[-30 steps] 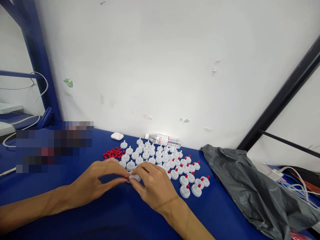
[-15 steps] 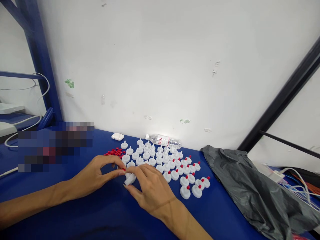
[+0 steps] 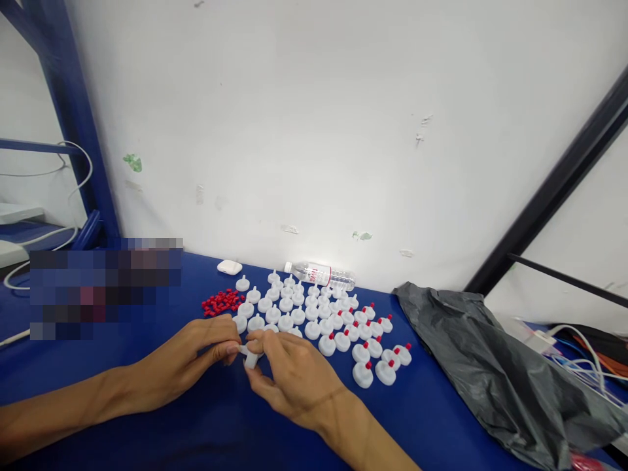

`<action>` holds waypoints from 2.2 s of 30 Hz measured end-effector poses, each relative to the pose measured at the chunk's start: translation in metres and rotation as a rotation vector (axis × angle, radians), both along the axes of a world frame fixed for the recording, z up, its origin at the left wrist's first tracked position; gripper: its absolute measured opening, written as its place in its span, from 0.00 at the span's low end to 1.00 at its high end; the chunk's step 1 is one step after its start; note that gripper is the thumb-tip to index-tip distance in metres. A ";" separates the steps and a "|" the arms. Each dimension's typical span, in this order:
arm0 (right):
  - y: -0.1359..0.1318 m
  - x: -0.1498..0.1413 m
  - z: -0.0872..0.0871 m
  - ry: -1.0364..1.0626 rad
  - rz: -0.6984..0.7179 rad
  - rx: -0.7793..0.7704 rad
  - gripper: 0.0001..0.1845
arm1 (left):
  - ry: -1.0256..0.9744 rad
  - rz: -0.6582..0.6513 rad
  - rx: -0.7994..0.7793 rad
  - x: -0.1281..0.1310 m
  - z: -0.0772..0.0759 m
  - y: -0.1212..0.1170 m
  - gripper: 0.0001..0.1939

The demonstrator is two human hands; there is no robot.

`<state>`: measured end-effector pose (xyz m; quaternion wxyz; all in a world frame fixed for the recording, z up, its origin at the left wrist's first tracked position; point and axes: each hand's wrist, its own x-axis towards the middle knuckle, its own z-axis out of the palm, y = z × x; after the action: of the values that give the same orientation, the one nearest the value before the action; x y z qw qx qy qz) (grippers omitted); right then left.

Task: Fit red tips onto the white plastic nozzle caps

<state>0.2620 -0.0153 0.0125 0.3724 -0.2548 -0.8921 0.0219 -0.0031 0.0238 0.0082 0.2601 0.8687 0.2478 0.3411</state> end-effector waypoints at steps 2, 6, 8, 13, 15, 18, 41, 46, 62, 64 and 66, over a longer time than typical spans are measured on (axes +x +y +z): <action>-0.001 -0.001 -0.002 -0.013 0.004 0.016 0.15 | -0.002 0.002 -0.011 0.000 0.001 -0.005 0.40; -0.002 -0.001 -0.005 -0.042 0.006 0.057 0.14 | 0.001 0.024 -0.052 0.002 0.000 -0.010 0.40; -0.002 -0.001 -0.005 -0.062 0.010 0.082 0.13 | 0.006 0.032 -0.077 0.003 0.000 -0.011 0.41; -0.004 -0.005 0.001 -0.116 -0.004 0.177 0.15 | 0.020 0.050 -0.134 0.003 0.001 -0.011 0.40; -0.005 -0.008 0.002 -0.135 -0.022 0.250 0.14 | 0.030 0.055 -0.153 0.002 0.001 -0.011 0.38; -0.003 -0.012 0.000 -0.163 -0.042 0.347 0.11 | 0.048 0.062 -0.174 0.001 0.000 -0.009 0.36; 0.001 -0.014 -0.006 -0.012 -0.033 0.039 0.13 | 0.087 0.084 -0.256 -0.003 0.003 -0.016 0.31; 0.002 -0.017 -0.015 -0.092 -0.041 0.176 0.20 | 0.023 0.044 -0.363 0.000 -0.002 -0.019 0.33; 0.006 0.010 0.024 -0.083 -0.271 0.187 0.14 | 0.238 0.385 0.226 -0.022 0.010 0.020 0.17; 0.010 0.023 0.029 -0.076 -0.316 0.192 0.11 | 0.300 0.458 0.283 -0.032 0.010 0.032 0.13; 0.013 0.035 0.034 -0.077 -0.356 0.196 0.08 | 0.371 0.507 0.318 -0.039 0.009 0.040 0.11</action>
<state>0.2973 -0.0019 0.0465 0.3590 -0.3716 -0.8445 -0.1408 -0.0420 0.0636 0.0171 -0.0208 0.8564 0.4425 0.2653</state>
